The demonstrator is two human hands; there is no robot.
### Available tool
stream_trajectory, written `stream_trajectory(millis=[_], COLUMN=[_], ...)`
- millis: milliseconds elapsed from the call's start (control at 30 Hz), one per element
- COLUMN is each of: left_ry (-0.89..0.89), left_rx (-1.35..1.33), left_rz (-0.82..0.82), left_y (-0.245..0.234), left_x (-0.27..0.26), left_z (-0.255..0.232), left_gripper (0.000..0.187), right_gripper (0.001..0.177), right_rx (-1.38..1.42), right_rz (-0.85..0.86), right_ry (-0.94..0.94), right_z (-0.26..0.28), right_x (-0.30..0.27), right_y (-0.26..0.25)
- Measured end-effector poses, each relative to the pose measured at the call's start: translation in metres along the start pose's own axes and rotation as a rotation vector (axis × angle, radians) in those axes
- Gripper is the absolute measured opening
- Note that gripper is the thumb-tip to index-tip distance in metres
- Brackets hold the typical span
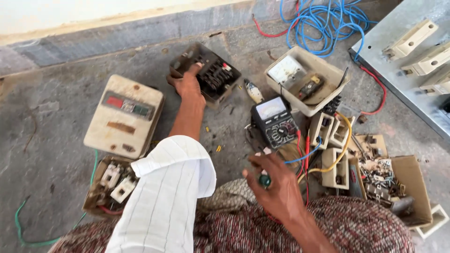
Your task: The person disassembles and reassembles electrical switch components by hand, placing the mechanism into a metal enclosure and tightening screws with a screwdriver.
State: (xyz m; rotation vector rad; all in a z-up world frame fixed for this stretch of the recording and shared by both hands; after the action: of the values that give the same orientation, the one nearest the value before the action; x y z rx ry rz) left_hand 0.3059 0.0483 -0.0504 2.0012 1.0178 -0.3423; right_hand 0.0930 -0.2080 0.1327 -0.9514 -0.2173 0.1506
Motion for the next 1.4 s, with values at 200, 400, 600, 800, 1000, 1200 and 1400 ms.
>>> stream_trajectory(millis=[200,400,600,800,1000,1200,1400], left_ry=[0.224,0.087,0.330,0.972,0.535,0.293,0.320], left_rx=[0.188,0.168,0.484,1.670,2.039,1.990,1.953], left_rz=[0.276,0.372,0.577,0.632,0.095,0.066,0.123], left_y=[0.060,0.080,0.099,0.065,-0.041,-0.088,-0.088], left_x=[0.064,0.063,0.012,-0.123,-0.119,-0.095,-0.092], left_z=[0.023,0.066,0.056,-0.042,-0.191,-0.196,-0.196], left_gripper=[0.079,0.068,0.069,0.062,0.127,0.149,0.146], right_gripper=[0.032,0.033,0.031,0.030,0.029,0.028,0.026], right_rx=[0.070,0.123,0.090,0.099,0.078,0.041,0.006], right_rz=[0.031,0.097,0.081,0.010,-0.026,-0.009,-0.019], right_ry=[0.022,0.058,-0.014,-0.072,-0.167,-0.196,-0.215], right_z=[-0.011,-0.024,-0.016,0.009,0.033,0.029,0.027], right_x=[0.011,0.012,0.009,0.007,-0.003,-0.019,-0.030], right_y=[0.010,0.030,0.030,0.008,-0.004,0.006,0.015])
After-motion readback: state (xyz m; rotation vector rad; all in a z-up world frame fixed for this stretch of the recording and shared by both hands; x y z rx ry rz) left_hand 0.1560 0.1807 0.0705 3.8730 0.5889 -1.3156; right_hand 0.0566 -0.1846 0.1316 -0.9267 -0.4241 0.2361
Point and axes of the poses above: each hand's wrist, its own x-axis towards the middle knuckle, its own y-axis out of the palm, z = x × y, the point moved 10 cm from there along x, towards the middle knuckle, and after that the axes turned 12 degrees about -x, right-handed, at the moved point
